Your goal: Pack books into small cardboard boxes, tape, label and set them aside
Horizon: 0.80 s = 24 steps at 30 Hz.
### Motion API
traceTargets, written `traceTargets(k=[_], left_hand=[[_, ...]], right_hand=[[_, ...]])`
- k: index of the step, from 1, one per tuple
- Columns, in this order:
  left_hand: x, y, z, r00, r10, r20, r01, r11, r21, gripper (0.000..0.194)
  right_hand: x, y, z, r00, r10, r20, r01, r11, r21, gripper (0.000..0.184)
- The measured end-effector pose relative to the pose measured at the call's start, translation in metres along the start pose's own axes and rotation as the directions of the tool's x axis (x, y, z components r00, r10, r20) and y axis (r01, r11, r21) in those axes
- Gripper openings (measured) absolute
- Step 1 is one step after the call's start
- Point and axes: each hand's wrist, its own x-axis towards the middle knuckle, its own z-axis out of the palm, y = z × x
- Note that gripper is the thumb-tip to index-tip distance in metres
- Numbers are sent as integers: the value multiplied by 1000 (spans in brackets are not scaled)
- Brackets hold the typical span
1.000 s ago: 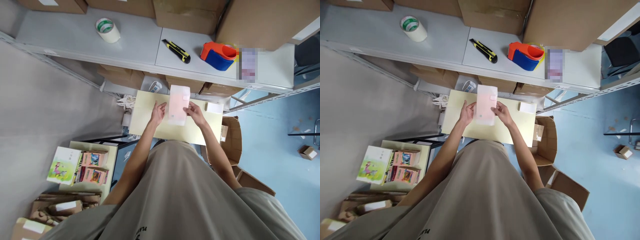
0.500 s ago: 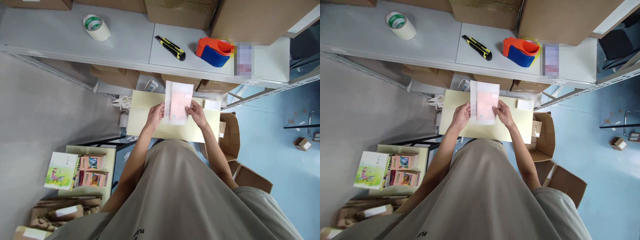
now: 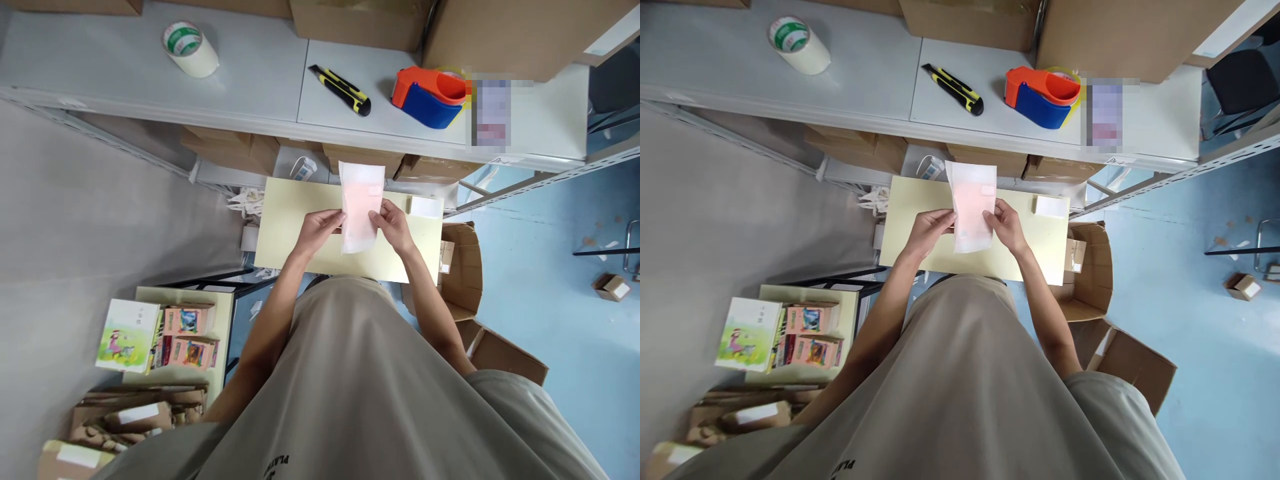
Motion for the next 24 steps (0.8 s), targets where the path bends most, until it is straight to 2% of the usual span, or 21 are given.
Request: traceTargets(k=[3,6,8,11,14,16,18,19,20,23,24], left_hand=[[-1,-5,2,999,18,-50,-16,999,45,69],[0,-14,5,986,65,-156,-49,993,104,58],[0,-20,11,967,122,-225,-86,983,163,47],[-4,-29,24,941,209,-266,-128,947,293,31],[-12,-37,40,929,313,-198,-195,867,458,20],[-15,-42,47,926,364,-104,-263,815,516,23],[-17,-45,46,929,369,-35,-303,810,502,34],[-17,-46,43,930,367,-33,-305,819,486,39],[-16,-45,38,928,368,-64,-296,828,476,45],[-14,-39,20,895,374,-243,-242,865,439,61],[-15,-35,15,898,348,-270,-227,891,393,68]], right_hand=[[-1,8,-1,1000,12,-12,-12,1000,-18,79],[-7,11,3,987,-21,-158,1,993,-122,82],[-14,10,13,968,-50,-246,4,983,-185,78],[-23,7,34,979,-5,-206,-29,987,-159,72],[-28,9,49,984,11,-178,-32,992,-120,68],[-27,12,49,973,-9,-231,-21,992,-127,68],[-25,15,40,964,3,-266,-32,994,-103,73],[-24,15,34,966,30,-257,-49,996,-68,74],[-23,15,28,972,66,-225,-73,997,-22,74],[-24,11,11,982,176,-66,-164,975,153,72],[-26,9,8,980,197,-20,-188,958,215,70]])
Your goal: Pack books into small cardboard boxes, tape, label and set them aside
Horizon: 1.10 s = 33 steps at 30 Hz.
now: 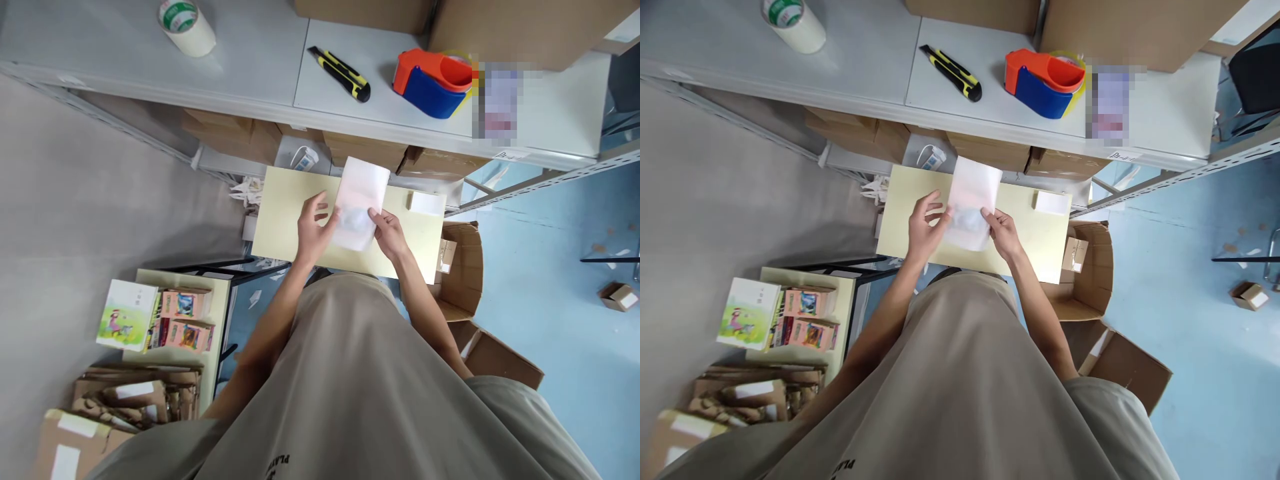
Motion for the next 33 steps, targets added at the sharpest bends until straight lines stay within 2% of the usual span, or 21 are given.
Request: traceTargets(k=[2,5,9,13,15,18,20,22,25,28,31,33], left_hand=[[0,5,-8,992,-87,91,99,987,-130,77],[-7,17,-10,946,-181,268,250,935,-250,73],[-17,26,-4,941,-223,255,297,905,-303,63],[-15,17,0,939,-225,259,292,920,-262,63],[-14,11,4,958,-187,218,227,958,-175,60],[-19,6,16,993,4,120,-11,999,53,50],[-26,7,28,977,128,168,-154,975,157,48],[-33,10,39,960,151,235,-198,962,188,50],[-36,11,46,976,73,205,-115,973,200,45],[-29,6,41,986,-35,164,24,997,68,43],[-21,-3,35,956,-190,222,231,956,-178,62],[-18,-8,34,918,-284,277,360,889,-282,70]], right_hand=[[-5,-2,-4,997,39,62,-46,993,108,67],[-11,-2,-8,991,71,110,-90,980,179,63],[-15,-1,-14,988,71,137,-95,978,185,63],[-17,-5,-22,988,54,142,-73,988,135,66],[-17,-6,-24,992,41,119,-52,994,91,68],[-19,-5,-22,998,3,60,-2,1000,-10,69],[-22,-3,-16,998,-44,36,47,995,-85,68],[-29,0,-6,995,-92,39,96,986,-134,68],[-42,2,3,990,-127,59,136,974,-180,72],[-49,4,-5,981,-194,8,186,927,-325,69],[-46,8,-27,949,-279,-144,175,852,-494,74],[-40,13,-41,955,-223,-195,108,875,-471,88]])
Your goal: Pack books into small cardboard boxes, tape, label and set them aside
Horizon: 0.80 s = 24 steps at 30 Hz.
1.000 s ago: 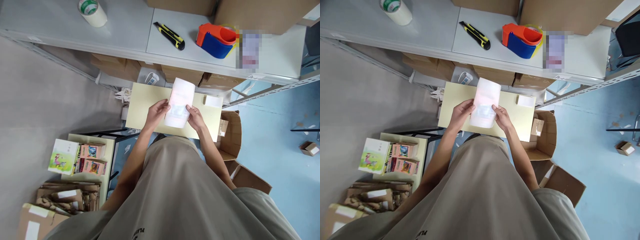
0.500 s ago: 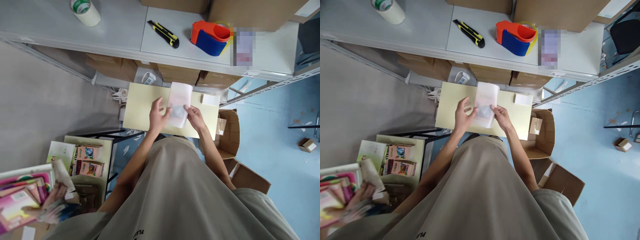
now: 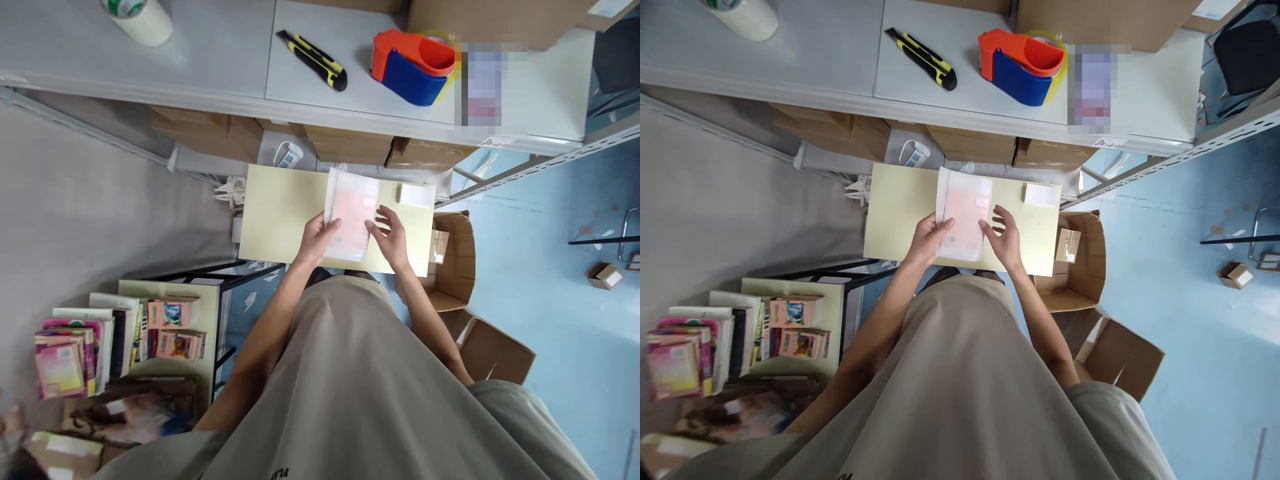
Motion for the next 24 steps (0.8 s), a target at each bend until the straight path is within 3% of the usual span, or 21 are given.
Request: traceTargets(k=[2,4,7,13,18,24], left_hand=[[1,-3,0,998,-55,5,55,997,-61,73],[0,-5,0,998,-57,-14,56,997,-54,71],[0,-8,-5,996,-36,-76,38,999,25,60],[5,-17,-40,980,25,-197,12,983,185,47],[15,-30,-88,952,33,-303,48,965,256,35],[41,-43,-172,909,8,-416,156,920,359,16]], right_hand=[[6,8,-4,993,80,83,-87,993,76,92],[8,11,-3,983,117,142,-135,983,124,82],[11,11,5,983,135,124,-153,978,144,66],[21,14,35,976,152,157,-175,974,142,56],[36,26,84,963,152,224,-170,984,62,52],[63,35,179,943,202,264,-165,974,-156,34]])
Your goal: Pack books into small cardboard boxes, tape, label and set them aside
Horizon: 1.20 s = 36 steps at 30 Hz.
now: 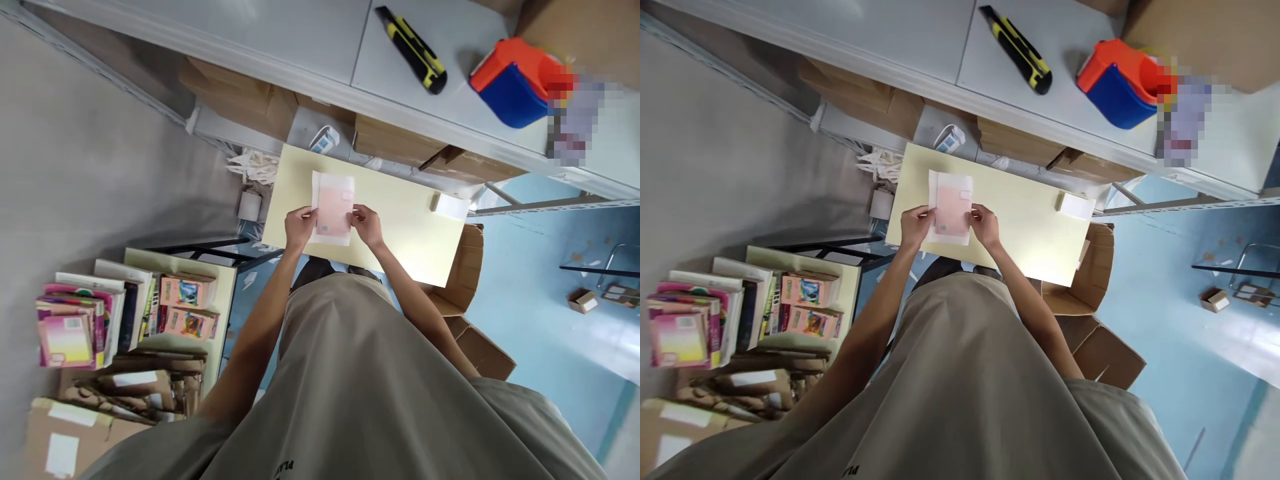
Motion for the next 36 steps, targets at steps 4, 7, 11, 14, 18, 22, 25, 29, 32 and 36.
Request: traceTargets(k=[4,7,11,14,18,22,25,29,32,36], left_hand=[[53,-21,-34,1000,-20,-23,22,993,114,16],[97,-30,-50,1000,-19,12,16,981,195,17],[147,-38,-58,996,-20,89,-3,966,257,17],[173,-45,-59,991,-30,133,-9,959,282,20],[193,-58,-59,978,-88,191,23,948,318,29],[194,-69,-63,953,-141,266,76,967,242,46],[183,-75,-75,957,-123,264,90,987,134,52],[162,-81,-98,966,-85,243,85,996,12,49],[147,-81,-113,978,-49,205,68,994,-85,40],[124,-72,-126,987,-51,153,90,960,-264,36]], right_hand=[[41,-17,59,998,68,-7,-68,987,-144,37],[74,-27,97,992,115,-46,-122,966,-229,42],[111,-30,131,980,164,-110,-190,935,-300,45],[130,-27,150,970,190,-154,-229,924,-306,47],[140,-24,169,955,244,-171,-287,905,-315,48],[133,-24,178,957,245,-155,-282,910,-302,48],[119,-22,175,956,241,-164,-279,920,-275,47],[91,-18,161,956,219,-197,-257,946,-195,44],[67,-15,148,958,192,-214,-224,965,-137,45],[42,-16,130,958,168,-232,-192,978,-84,50]])
